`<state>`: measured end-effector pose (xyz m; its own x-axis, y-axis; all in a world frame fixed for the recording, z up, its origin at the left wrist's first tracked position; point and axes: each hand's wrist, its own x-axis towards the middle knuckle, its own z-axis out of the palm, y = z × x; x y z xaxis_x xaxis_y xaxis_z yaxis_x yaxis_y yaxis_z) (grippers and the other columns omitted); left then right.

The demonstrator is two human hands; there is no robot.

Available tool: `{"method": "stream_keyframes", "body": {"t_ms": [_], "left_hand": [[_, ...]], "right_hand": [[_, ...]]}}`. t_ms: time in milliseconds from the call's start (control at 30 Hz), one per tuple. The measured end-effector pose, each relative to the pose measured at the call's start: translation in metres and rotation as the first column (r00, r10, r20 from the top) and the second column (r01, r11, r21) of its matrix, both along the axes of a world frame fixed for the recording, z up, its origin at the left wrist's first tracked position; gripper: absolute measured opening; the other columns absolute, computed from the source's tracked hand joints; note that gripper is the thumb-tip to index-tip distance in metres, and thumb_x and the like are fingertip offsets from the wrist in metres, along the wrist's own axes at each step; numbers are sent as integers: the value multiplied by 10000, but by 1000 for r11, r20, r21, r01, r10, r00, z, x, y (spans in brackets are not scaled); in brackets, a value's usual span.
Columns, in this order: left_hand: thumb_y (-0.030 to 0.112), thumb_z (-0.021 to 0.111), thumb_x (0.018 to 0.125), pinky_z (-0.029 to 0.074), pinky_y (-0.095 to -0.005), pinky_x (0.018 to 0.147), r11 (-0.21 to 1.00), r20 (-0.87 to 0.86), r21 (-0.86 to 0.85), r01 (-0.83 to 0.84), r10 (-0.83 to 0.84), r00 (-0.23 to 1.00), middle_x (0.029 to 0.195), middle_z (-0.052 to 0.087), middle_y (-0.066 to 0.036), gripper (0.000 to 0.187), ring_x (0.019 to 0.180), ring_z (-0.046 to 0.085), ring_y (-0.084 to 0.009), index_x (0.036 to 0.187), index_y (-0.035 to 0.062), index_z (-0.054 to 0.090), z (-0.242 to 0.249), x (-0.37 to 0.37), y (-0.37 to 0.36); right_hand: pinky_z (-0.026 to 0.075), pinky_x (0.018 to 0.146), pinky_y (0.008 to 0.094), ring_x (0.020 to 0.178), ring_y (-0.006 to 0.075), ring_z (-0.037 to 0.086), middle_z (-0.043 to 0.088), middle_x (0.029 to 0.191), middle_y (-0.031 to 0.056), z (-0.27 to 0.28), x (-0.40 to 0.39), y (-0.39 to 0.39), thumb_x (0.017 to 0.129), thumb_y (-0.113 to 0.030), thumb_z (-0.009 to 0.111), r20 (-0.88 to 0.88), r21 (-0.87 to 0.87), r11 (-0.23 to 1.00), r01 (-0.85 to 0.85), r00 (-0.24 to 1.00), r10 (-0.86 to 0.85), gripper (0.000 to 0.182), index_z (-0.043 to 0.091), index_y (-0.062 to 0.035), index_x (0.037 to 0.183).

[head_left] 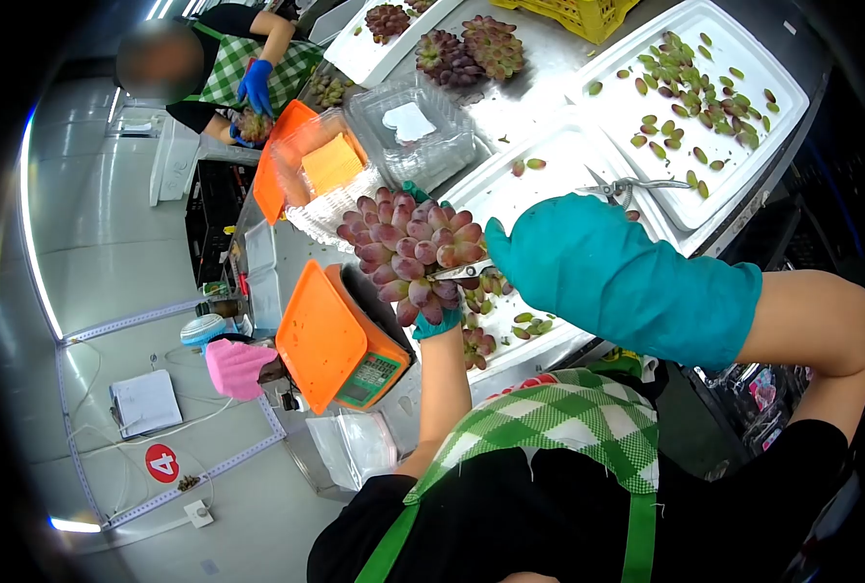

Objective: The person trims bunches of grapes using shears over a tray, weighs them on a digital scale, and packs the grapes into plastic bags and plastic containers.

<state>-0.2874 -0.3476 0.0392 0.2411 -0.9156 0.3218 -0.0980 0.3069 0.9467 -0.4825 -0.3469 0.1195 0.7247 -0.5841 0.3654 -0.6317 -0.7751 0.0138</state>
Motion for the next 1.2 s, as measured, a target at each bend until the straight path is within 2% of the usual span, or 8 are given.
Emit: {"method": "stream_keyframes", "body": {"t_ms": [200,333,533,600,667,767,900,1200], "left_hand": [[220,478,839,381,-361,904,998,-261,17,65,-59,964,1227,395,-76,483,1089,425,-208,1261,78,290,-9,11,-5],[270,458,835,368,-344,896,997,98,-29,-68,71,993,1186,427,-74,429,1067,434,-208,1201,68,361,-15,22,-12],[276,410,858,354,-345,905,963,587,-111,-245,262,766,1162,435,-87,400,1060,432,-222,1186,54,351,-14,41,-15],[276,401,861,357,-348,903,958,564,-120,-261,283,776,1161,436,-88,394,1058,434,-227,1185,58,351,-15,44,-13],[277,393,864,361,-351,900,957,522,-125,-263,289,803,1159,437,-90,388,1056,435,-231,1185,62,351,-15,46,-13],[277,381,869,366,-355,895,963,435,-115,-243,269,859,1157,438,-92,380,1053,438,-238,1184,67,351,-16,44,-11],[278,364,875,372,-362,890,985,249,-67,-161,172,953,1155,439,-95,369,1049,442,-248,1183,75,350,-16,38,-12],[280,327,888,387,-375,877,967,-342,-25,253,-246,907,1148,442,-102,348,1040,450,-268,1181,92,349,-9,21,2]], "right_hand": [[405,418,328,521,215,525,505,615,84,8,-3,-9,748,-104,520,-31,169,980,-101,994,108,342,498,22,1066],[416,445,320,540,212,538,513,640,83,14,-20,-3,742,-120,553,86,265,960,-86,994,65,359,501,-28,1085],[432,584,358,652,236,558,546,679,89,-57,-41,6,663,-164,628,457,434,896,89,836,-304,308,540,-52,937],[409,641,359,703,243,547,545,716,87,-105,-60,14,638,-244,660,-52,444,854,272,959,-278,443,533,-71,1025],[395,649,364,705,251,534,540,702,103,-129,-70,19,642,-219,645,-501,504,737,450,848,-175,318,552,-51,896],[388,659,356,704,254,539,551,695,90,-85,-79,24,649,-227,639,-603,504,725,470,792,-95,291,560,-48,865],[436,527,374,582,263,558,551,674,95,-8,-63,19,681,-257,630,106,557,820,132,968,-228,325,534,-74,932],[434,512,356,590,244,560,556,701,83,-2,-20,9,708,-307,634,292,438,892,-109,956,-27,451,523,-63,1070]]}}
